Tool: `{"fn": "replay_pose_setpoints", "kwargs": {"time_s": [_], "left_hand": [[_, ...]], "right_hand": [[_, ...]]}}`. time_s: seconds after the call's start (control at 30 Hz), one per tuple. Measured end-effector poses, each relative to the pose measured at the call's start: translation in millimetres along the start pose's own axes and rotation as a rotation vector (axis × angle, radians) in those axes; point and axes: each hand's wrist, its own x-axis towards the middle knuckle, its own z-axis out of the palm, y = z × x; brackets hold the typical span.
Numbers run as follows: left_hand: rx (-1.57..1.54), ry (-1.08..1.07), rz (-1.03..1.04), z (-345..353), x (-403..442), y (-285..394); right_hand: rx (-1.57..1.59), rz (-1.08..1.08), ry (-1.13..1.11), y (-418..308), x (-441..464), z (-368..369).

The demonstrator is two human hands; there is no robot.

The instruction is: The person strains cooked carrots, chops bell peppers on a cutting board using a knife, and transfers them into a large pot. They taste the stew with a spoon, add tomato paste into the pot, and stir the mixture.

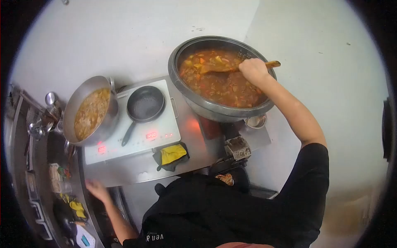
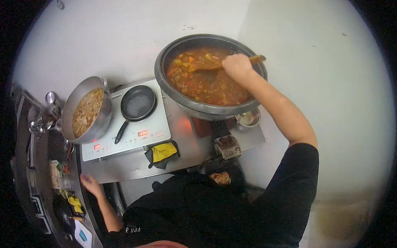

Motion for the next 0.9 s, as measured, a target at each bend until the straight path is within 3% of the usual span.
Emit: {"fn": "replay_pose_setpoints", "kwargs": {"time_s": [0.07, 0.2, 0.27, 0.37, 0.47, 0.6, 0.67, 0.7, 0.77, 0.83, 0.9], "left_hand": [[0.069, -0.070, 0.179, 22, -46, 67], [-0.015, -0.194, 0.233, 45, -89, 140], [-0.051, -0.245, 0.258, 51, -97, 147], [-0.064, -0.332, 0.236, 56, -106, 143], [-0.097, -0.367, 0.199, 65, -117, 120], [-0.096, -0.400, 0.170, 64, -124, 119], [-0.165, -0.429, 0.169, 67, -124, 120], [-0.165, -0.419, 0.158, 68, -123, 121], [-0.190, -0.476, 0.171, 68, -120, 127], [-0.199, -0.456, 0.198, 66, -116, 133], [-0.237, -0.446, 0.217, 55, -110, 154]], "right_hand": [[-0.002, 0.020, -0.053, 14, 16, 14], [-0.066, 0.029, -0.029, 44, 36, 54], [-0.047, 0.164, -0.150, 60, 34, 66], [-0.090, 0.109, -0.266, 83, 12, 61], [0.020, 0.179, -0.369, 70, -25, 7], [0.055, 0.133, -0.325, 67, -45, -15], [0.371, 0.267, -0.781, 60, -38, -38], [0.363, 0.255, -0.777, 55, -36, -40], [0.704, 0.300, -0.757, 42, -38, -37], [0.772, 0.369, -0.744, 25, -28, -30], [0.770, 0.299, -0.702, 10, -12, -16]]}}
